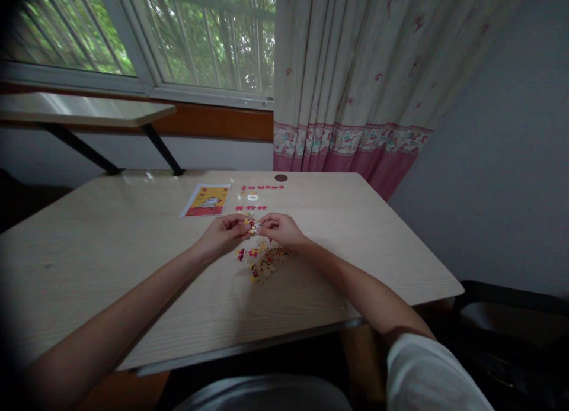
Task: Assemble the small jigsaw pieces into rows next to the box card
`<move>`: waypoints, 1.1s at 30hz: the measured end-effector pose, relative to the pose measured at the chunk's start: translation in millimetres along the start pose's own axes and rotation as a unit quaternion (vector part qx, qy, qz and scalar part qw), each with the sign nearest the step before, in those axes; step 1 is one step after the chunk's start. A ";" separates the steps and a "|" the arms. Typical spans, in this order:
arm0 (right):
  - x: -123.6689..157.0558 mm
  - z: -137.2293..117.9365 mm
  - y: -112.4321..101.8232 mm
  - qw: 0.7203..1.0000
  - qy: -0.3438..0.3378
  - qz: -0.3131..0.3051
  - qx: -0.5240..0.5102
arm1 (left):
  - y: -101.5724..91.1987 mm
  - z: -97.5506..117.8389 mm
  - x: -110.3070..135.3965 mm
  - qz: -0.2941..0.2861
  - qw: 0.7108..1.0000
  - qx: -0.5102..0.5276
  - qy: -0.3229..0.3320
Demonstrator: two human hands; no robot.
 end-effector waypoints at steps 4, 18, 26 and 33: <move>-1.7 1.0 -0.2 0.998 0.017 -0.022 -0.053 | -1.4 0.3 1.6 0.009 0.998 0.053 -0.023; 12.2 -30.8 -6.3 0.956 -0.169 -0.003 0.240 | -0.1 -5.3 4.1 -0.004 0.993 0.061 -0.098; 18.2 -38.2 -2.9 0.855 -0.285 -0.027 0.432 | -5.1 -8.2 0.3 0.004 0.999 -0.037 -0.037; 17.5 -37.1 -1.9 0.869 -0.243 -0.012 0.430 | -7.2 -10.5 -1.1 0.004 0.997 -0.075 -0.034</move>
Point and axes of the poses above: each hand's wrist, its own x-axis away from the middle knuckle, its own y-axis out of the palm, z = x × y, the point moved 6 cm from there along -x, towards the middle knuckle, and after that the axes turned 6 degrees about x, right-handed, at the moved point
